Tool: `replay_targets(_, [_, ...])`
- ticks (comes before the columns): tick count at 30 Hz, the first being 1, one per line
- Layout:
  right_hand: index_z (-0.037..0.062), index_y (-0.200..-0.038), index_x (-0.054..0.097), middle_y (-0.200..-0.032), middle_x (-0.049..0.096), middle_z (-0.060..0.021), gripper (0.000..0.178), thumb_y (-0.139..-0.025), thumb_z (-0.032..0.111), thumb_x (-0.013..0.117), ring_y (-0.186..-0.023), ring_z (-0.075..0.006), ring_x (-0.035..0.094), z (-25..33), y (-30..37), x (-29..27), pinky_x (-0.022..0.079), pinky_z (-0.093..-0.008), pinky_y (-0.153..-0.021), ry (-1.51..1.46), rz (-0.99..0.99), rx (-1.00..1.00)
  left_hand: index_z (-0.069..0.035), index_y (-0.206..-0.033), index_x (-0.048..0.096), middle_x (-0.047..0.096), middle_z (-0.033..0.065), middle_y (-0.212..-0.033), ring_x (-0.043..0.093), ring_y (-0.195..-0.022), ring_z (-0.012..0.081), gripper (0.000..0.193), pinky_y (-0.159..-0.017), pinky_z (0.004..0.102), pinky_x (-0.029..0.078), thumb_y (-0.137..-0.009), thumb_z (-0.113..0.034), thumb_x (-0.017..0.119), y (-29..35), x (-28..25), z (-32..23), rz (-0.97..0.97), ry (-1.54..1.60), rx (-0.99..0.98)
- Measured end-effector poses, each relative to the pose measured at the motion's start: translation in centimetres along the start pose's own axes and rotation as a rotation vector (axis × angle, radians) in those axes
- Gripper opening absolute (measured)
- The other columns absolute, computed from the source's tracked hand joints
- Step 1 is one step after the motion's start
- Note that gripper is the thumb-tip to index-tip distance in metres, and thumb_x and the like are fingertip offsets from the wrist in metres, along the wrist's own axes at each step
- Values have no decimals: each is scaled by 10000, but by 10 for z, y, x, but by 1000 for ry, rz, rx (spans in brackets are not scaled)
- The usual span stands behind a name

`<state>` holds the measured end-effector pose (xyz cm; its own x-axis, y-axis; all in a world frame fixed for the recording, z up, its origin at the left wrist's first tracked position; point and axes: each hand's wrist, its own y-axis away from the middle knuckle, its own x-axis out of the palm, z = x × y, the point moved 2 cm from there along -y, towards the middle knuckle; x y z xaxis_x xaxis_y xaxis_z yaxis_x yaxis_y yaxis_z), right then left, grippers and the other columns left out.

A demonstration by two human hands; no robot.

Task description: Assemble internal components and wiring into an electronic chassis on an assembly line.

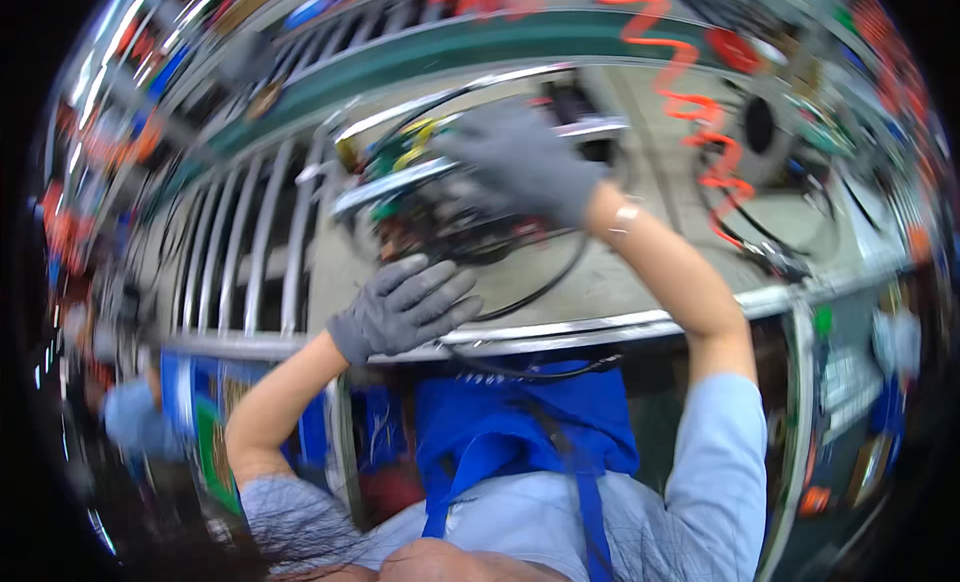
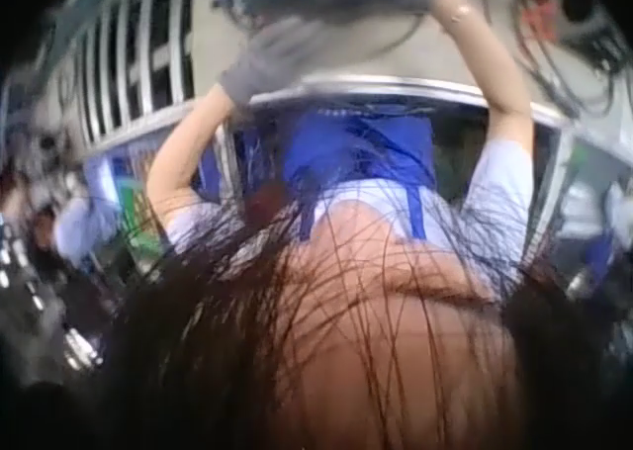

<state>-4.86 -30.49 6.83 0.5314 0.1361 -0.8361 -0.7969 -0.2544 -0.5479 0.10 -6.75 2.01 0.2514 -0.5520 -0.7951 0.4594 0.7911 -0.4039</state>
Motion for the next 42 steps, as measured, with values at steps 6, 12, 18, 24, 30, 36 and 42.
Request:
replay_targets(6, [102, -1304, 596, -1217, 602, -133, 582, -738, 138, 725, -1123, -329, 560, 9, 23, -45, 416, -449, -987, 112, -160, 29, -114, -1066, 616, 606, 75, -1218, 560, -1129, 267, 308, -944, 441, 442, -768, -185, 651, 147, -85, 27, 304, -198, -650])
replay_targets(12, [47, -1250, 622, -1202, 610, -165, 510, -742, 38, 657, -1116, -339, 575, 41, 42, -44, 443, -430, -984, -71, -204, -3, -97, -1054, 631, 696, 176, -956, 665, -929, 354, 302, -819, 452, 523, -775, -212, 654, 322, -182, -12, 889, -125, -1796])
replay_targets(18, [37, -1192, 622, -1156, 603, -165, 438, -767, 138, 656, -1094, -358, 571, 67, 29, -31, 448, -452, -954, -46, -134, -117, -176, -1131, 672, 663, 110, -1114, 609, -1073, 291, 416, -905, 416, 511, -721, -244, 689, 333, -140, -35, 899, -400, -1523])
replay_targets(24, [38, -1207, 623, -1148, 604, -171, 419, -819, 195, 642, -1073, -364, 568, 74, 26, -33, 441, -462, -955, -113, -146, -93, -147, -971, 714, 671, 99, -926, 649, -929, 300, 208, -806, 434, 537, -777, -146, 638, 369, -144, -31, 884, -315, -1522])
replay_targets(30, [25, -1222, 621, -1147, 602, -176, 403, -870, 222, 619, -1060, -354, 577, 70, 32, -32, 447, -450, -944, -167, -142, -62, -168, -982, 741, 706, 144, -951, 677, -901, 328, 202, -824, 426, 538, -801, -177, 650, 373, -171, -26, 530, -83, -1882])
replay_targets(36, [4, -1172, 632, -1093, 609, -172, 350, -841, 116, 637, -999, -328, 587, 89, 25, -35, 466, -399, -895, -343, -93, 11, -69, -1063, 738, 734, 137, -888, 701, -749, 221, 332, -717, 334, 556, -761, -206, 741, 373, -196, -31, 339, 143, -2092])
replay_targets(42, [58, -1124, 643, -1091, 628, -160, 366, -759, 74, 641, -985, -338, 599, 124, -4, -4, 478, -433, -823, -686, 104, -56, -34, -987, 738, 700, 22, -775, 611, -647, 69, 230, -564, 237, 497, -853, -216, 693, 197, -141, -9, 257, 1041, -1813])
